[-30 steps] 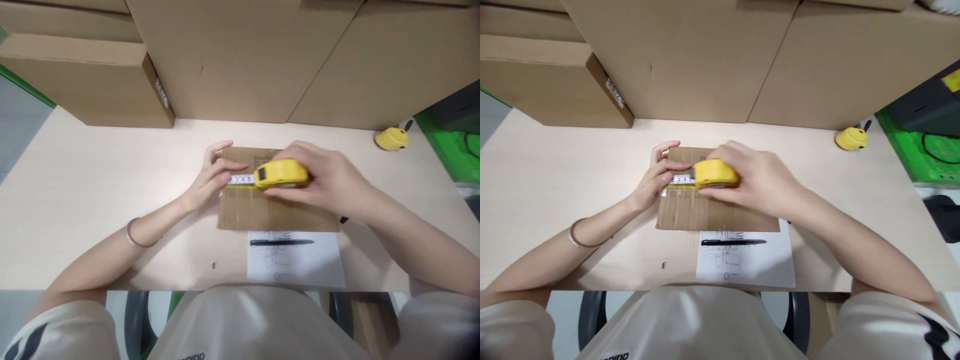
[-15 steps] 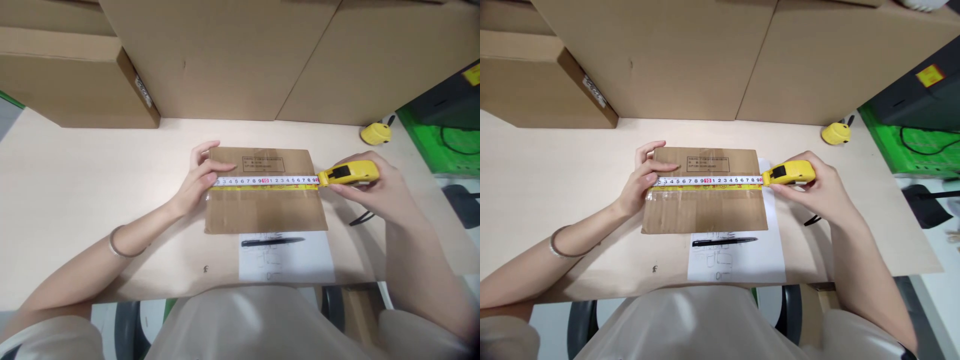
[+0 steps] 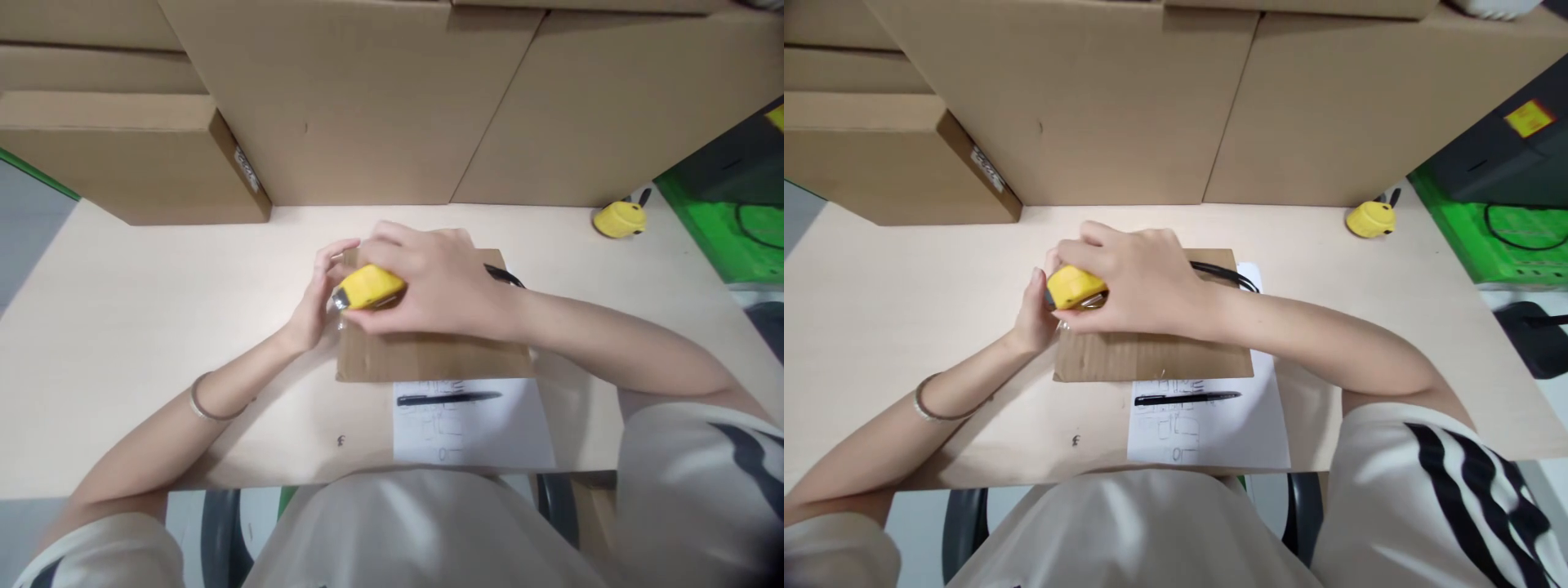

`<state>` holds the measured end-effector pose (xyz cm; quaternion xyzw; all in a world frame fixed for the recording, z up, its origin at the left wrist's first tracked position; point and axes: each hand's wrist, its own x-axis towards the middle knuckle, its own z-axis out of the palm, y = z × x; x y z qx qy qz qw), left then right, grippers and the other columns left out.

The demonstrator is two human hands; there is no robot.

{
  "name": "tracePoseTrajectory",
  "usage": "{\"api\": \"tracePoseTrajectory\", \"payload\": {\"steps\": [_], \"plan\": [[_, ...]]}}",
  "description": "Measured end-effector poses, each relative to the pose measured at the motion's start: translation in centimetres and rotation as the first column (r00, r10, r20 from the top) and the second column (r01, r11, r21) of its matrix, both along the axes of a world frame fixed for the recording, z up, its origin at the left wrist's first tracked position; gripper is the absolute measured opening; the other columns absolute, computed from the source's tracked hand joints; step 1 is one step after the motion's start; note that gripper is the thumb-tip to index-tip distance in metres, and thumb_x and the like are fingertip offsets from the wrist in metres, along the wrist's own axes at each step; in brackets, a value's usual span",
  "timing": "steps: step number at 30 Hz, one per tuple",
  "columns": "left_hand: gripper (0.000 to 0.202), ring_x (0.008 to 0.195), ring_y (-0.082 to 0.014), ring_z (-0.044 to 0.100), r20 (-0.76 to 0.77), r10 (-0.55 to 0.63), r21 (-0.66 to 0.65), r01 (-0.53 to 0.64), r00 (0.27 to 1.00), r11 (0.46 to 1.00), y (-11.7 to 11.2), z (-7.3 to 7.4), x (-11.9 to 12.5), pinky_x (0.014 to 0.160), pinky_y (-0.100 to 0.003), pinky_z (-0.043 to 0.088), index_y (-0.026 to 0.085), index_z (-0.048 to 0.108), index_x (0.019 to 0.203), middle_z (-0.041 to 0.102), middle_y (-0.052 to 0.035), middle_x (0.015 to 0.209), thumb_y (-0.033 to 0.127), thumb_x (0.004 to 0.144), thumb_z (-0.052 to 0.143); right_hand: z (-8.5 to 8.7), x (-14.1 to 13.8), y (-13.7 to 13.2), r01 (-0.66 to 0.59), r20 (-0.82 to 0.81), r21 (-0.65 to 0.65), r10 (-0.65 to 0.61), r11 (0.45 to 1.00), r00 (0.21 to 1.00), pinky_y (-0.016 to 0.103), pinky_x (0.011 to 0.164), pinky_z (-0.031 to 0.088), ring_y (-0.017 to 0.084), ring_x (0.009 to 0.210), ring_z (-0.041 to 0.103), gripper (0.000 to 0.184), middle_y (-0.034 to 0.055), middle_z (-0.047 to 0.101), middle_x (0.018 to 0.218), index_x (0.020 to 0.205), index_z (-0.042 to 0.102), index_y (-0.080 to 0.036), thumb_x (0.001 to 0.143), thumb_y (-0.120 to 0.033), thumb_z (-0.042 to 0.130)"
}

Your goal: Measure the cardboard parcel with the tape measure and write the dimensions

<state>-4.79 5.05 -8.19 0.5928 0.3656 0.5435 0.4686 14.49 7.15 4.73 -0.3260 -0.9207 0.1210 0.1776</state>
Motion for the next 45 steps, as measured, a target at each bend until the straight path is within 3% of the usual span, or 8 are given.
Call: {"api": "tracePoseTrajectory", "payload": {"steps": [4,6,11,18,23,28,35,45], "plan": [[0.051,0.133,-0.0302,0.054,-0.226,0.146,0.103,-0.125,0.963,0.987,-0.7,2.5,0.1,0.117,-0.054,0.042,0.027,0.060,0.123,0.060,-0.0089,0.133,0.060,0.103,0.027,1.5,1.3,0.3,-0.103,-0.086,-0.121,0.092,0.987,0.992,0.030,0.071,0.042,0.016,0.084,0.058,0.034,0.0016,0.062,0.108,0.100,0.057,-0.024,0.075,-0.043,0.070],[0.038,0.139,-0.0306,0.048,-0.483,0.293,0.259,-0.185,0.825,0.948,-2.3,4.9,0.6,0.122,-0.057,0.035,0.026,0.063,0.121,0.057,-0.0099,0.137,0.048,0.104,0.038,2.3,4.1,0.2,-0.179,-0.185,-0.204,0.142,0.962,0.972,0.032,0.076,0.046,0.019,0.089,0.058,0.038,0.0029,0.061,0.105,0.100,0.051,-0.023,0.070,-0.034,0.072],[0.041,0.140,-0.0359,0.047,-0.739,0.318,0.571,0.302,0.594,0.764,-7.9,8.7,3.7,0.111,-0.055,0.050,0.016,0.054,0.129,0.059,-0.0193,0.133,0.037,0.094,0.057,2.5,10.1,-2.0,-0.322,-0.124,-0.403,0.297,0.857,0.947,0.033,0.078,0.053,0.020,0.096,0.063,0.043,0.0014,0.064,0.109,0.103,0.053,-0.028,0.067,-0.021,0.075],[0.058,0.109,-0.0307,0.069,-0.690,0.337,0.648,0.340,0.640,0.682,-8.8,6.5,5.1,0.092,-0.041,0.060,0.011,0.057,0.111,0.073,-0.0196,0.108,0.063,0.100,0.033,1.9,10.2,-2.9,-0.283,0.037,-0.361,0.317,0.889,0.948,0.034,0.075,0.050,0.022,0.097,0.061,0.041,0.0030,0.064,0.107,0.104,0.057,-0.026,0.065,-0.017,0.067],[0.066,0.112,-0.0312,0.066,-0.742,0.410,0.657,0.455,0.530,0.601,-8.5,6.2,4.8,0.099,-0.042,0.051,0.019,0.060,0.132,0.070,-0.0163,0.112,0.068,0.098,0.033,1.7,8.8,-0.7,-0.200,0.071,-0.477,0.264,0.856,0.962,0.028,0.058,0.044,0.017,0.076,0.056,0.047,0.0008,0.062,0.095,0.096,0.049,-0.025,0.062,-0.035,0.080],[0.072,0.115,-0.0311,0.063,-0.772,0.447,0.634,0.484,0.452,0.604,-9.0,5.8,5.2,0.106,-0.043,0.044,0.025,0.053,0.146,0.069,-0.0132,0.112,0.073,0.095,0.033,1.1,7.8,1.7,-0.239,0.008,-0.536,0.288,0.810,0.957,0.025,0.058,0.045,0.013,0.073,0.053,0.050,-0.0015,0.059,0.090,0.098,0.049,-0.023,0.063,-0.037,0.082],[0.069,0.112,-0.0286,0.068,-0.747,0.492,0.663,0.452,0.446,0.596,-9.1,5.6,5.5,0.104,-0.041,0.048,0.019,0.057,0.140,0.072,-0.0123,0.114,0.069,0.097,0.035,1.3,9.2,6.9,-0.172,-0.129,-0.410,0.130,0.895,0.983,0.029,0.073,0.047,0.014,0.088,0.056,0.040,0.0019,0.059,0.104,0.104,0.053,-0.021,0.076,-0.039,0.075],[0.047,0.107,-0.0304,0.071,-0.664,0.452,0.722,0.352,0.596,0.596,-8.5,5.6,5.4,0.095,-0.040,0.057,0.018,0.063,0.098,0.075,-0.0173,0.106,0.061,0.095,0.045,1.3,9.1,-1.6,-0.403,-0.088,-0.463,0.411,0.790,0.907,0.026,0.064,0.046,0.015,0.082,0.057,0.043,0.0009,0.061,0.095,0.097,0.054,-0.023,0.066,-0.032,0.083]]}}
